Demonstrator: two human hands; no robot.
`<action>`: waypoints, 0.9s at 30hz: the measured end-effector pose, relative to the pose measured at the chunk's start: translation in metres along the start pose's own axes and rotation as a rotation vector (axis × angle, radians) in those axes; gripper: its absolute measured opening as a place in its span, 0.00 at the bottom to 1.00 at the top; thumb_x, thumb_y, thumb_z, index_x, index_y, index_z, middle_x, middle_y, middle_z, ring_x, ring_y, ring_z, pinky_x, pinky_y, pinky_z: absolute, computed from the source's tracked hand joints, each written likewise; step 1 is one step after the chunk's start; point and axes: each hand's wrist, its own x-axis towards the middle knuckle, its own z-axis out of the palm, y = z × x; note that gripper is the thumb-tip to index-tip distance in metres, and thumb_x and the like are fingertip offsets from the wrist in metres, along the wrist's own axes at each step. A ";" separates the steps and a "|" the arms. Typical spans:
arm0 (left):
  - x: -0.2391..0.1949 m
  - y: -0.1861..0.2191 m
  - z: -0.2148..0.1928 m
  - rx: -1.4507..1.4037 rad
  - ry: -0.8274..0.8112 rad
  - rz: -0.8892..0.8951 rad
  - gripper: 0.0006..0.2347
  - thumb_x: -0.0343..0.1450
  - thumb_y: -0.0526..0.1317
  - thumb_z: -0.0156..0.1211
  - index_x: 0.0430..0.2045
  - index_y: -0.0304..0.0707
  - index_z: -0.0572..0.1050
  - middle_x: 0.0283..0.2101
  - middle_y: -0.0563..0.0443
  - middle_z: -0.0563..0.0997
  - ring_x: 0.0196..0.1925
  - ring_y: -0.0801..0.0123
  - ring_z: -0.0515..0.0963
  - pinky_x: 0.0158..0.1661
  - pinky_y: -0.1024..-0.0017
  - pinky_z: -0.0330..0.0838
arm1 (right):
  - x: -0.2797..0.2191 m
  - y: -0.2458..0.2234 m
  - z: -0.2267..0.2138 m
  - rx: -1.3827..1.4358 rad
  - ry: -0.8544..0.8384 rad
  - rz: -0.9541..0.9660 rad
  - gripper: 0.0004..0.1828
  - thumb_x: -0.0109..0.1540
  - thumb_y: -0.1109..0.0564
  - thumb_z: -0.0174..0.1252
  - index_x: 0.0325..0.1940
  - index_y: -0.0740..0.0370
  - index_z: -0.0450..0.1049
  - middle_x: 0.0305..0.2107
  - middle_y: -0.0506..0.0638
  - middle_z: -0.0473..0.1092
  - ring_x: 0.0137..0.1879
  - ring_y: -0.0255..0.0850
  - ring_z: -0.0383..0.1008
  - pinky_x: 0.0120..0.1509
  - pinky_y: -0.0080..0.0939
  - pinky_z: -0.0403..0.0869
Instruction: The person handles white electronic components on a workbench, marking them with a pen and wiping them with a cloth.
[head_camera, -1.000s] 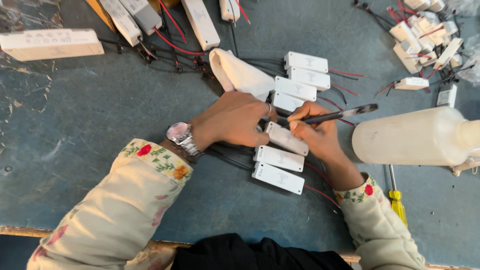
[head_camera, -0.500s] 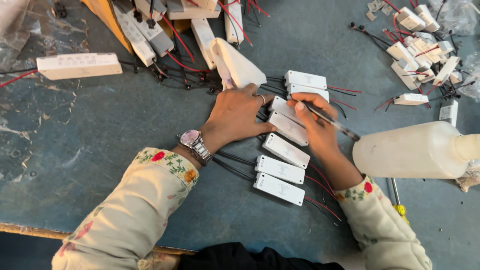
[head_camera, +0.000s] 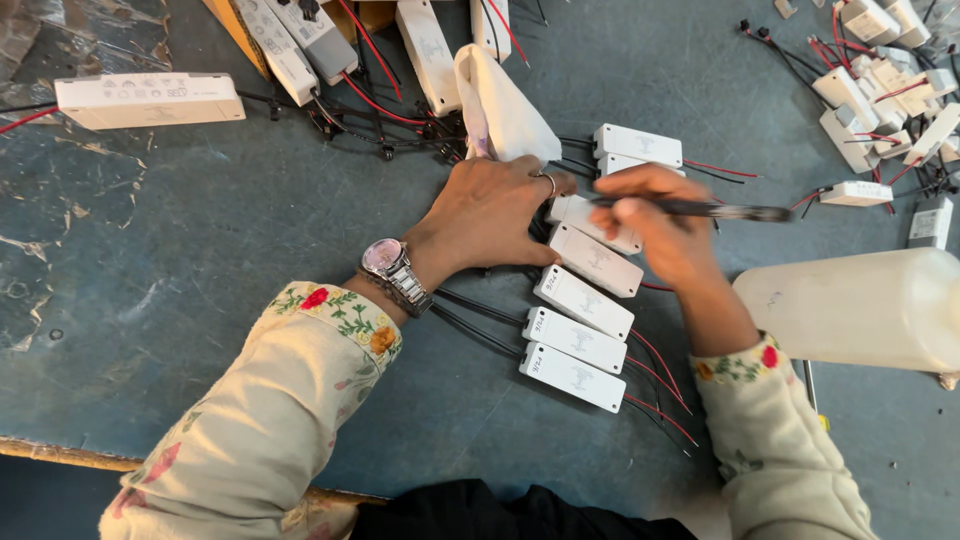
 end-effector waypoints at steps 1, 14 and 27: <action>-0.001 0.000 0.001 -0.002 -0.001 -0.008 0.31 0.56 0.57 0.71 0.55 0.51 0.76 0.41 0.44 0.80 0.40 0.52 0.82 0.40 0.55 0.75 | 0.002 0.004 0.003 -0.063 -0.030 0.033 0.14 0.67 0.59 0.60 0.52 0.73 0.75 0.38 0.59 0.78 0.41 0.38 0.78 0.47 0.37 0.78; 0.002 0.004 0.001 0.013 0.016 -0.010 0.32 0.55 0.60 0.71 0.54 0.50 0.76 0.40 0.45 0.80 0.37 0.53 0.83 0.38 0.55 0.74 | 0.004 0.025 -0.009 -0.306 -0.048 -0.018 0.09 0.61 0.64 0.69 0.41 0.72 0.78 0.30 0.53 0.72 0.34 0.31 0.66 0.36 0.29 0.63; -0.002 -0.005 -0.001 -0.018 -0.024 0.041 0.32 0.54 0.61 0.72 0.51 0.52 0.77 0.39 0.46 0.80 0.37 0.52 0.83 0.37 0.55 0.76 | 0.005 -0.006 0.020 -0.440 -0.127 -0.149 0.07 0.57 0.59 0.68 0.34 0.66 0.78 0.25 0.49 0.72 0.29 0.32 0.67 0.33 0.33 0.63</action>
